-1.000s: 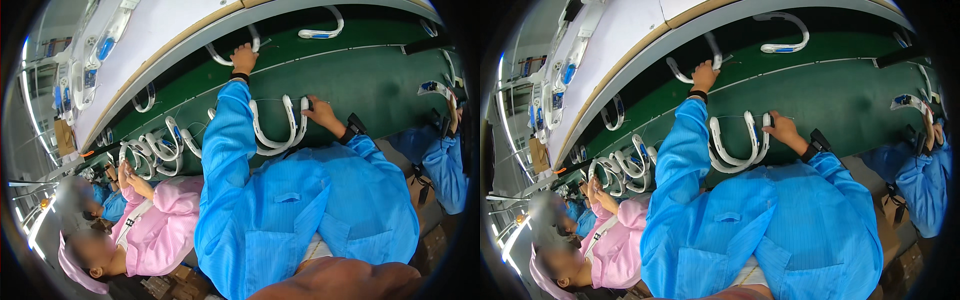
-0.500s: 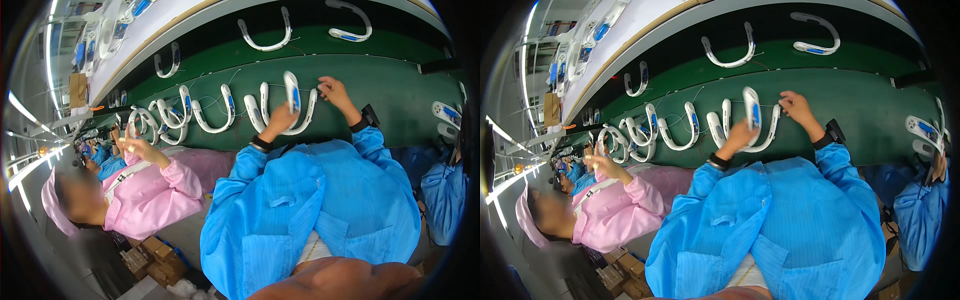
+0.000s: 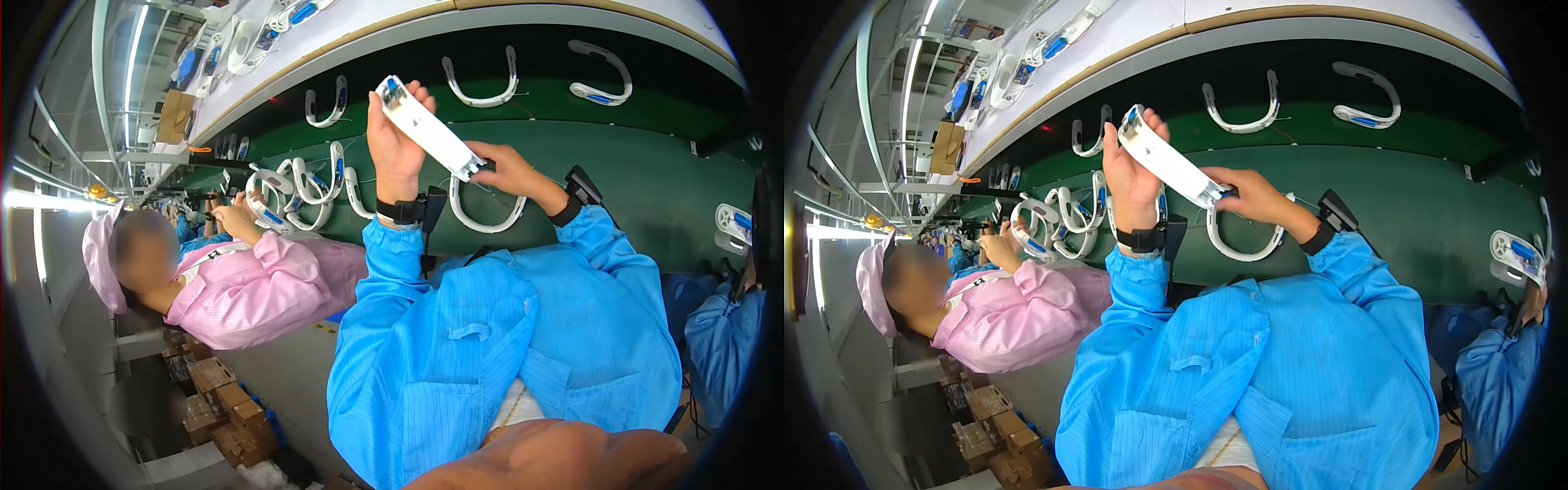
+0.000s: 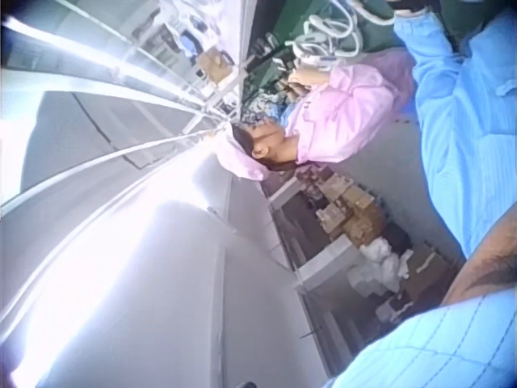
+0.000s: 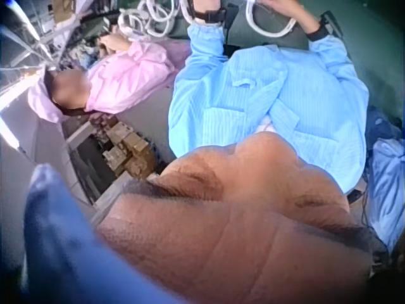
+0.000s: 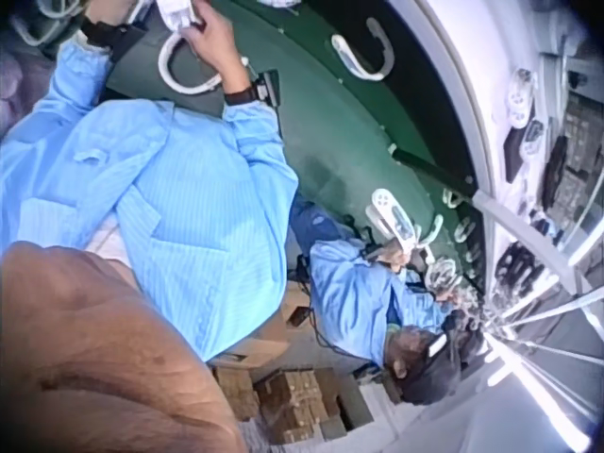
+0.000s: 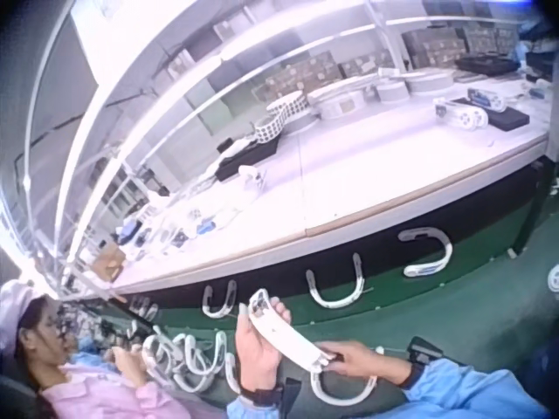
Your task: Assembling small electronic components and wiring into white U-shaped plastic housings at a factory workstation.
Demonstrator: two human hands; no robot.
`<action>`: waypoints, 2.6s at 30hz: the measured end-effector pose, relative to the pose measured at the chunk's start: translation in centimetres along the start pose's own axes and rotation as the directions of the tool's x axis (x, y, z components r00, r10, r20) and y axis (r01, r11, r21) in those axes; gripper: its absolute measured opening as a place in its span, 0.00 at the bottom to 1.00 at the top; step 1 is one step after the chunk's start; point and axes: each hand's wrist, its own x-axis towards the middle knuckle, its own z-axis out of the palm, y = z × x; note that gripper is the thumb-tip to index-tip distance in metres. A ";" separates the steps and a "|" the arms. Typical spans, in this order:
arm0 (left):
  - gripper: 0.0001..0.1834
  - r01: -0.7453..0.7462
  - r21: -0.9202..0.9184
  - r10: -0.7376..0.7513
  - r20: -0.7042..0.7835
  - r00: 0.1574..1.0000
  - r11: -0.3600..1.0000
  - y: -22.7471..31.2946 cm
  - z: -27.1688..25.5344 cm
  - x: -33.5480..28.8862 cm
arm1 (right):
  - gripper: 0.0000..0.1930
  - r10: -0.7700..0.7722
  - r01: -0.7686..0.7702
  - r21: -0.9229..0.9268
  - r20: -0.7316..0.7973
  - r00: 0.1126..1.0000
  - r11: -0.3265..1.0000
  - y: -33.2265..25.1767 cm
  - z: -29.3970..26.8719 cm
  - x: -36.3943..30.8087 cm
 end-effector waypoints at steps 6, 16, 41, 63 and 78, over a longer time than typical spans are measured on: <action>0.17 0.001 0.170 -0.026 0.141 0.990 0.986 -3.2 -3.3 2.1 | 0.21 0.156 -0.110 0.533 -0.043 0.987 0.839 -0.1 -2.0 0.7; 0.09 -0.126 0.109 0.119 0.064 0.991 0.986 -2.6 -4.9 4.8 | 0.10 0.306 -0.272 0.257 -0.104 0.946 0.927 -3.3 -9.0 -3.1; 0.33 -0.116 0.334 0.066 0.157 0.985 0.935 -10.4 -0.7 -0.2 | 0.06 0.058 0.023 0.131 -0.582 0.811 0.991 -3.7 -2.6 -4.3; 0.11 0.042 -0.031 -0.047 -0.171 0.984 0.999 -9.3 -2.2 1.5 | 0.02 -0.241 -0.021 -0.366 -0.654 0.717 0.930 -4.2 -1.8 -6.4; 0.10 -0.038 0.007 0.039 -0.197 0.980 0.999 -9.9 -2.2 1.0 | 0.01 -0.263 -0.070 -0.412 -0.694 0.670 0.908 -3.4 -1.1 -6.2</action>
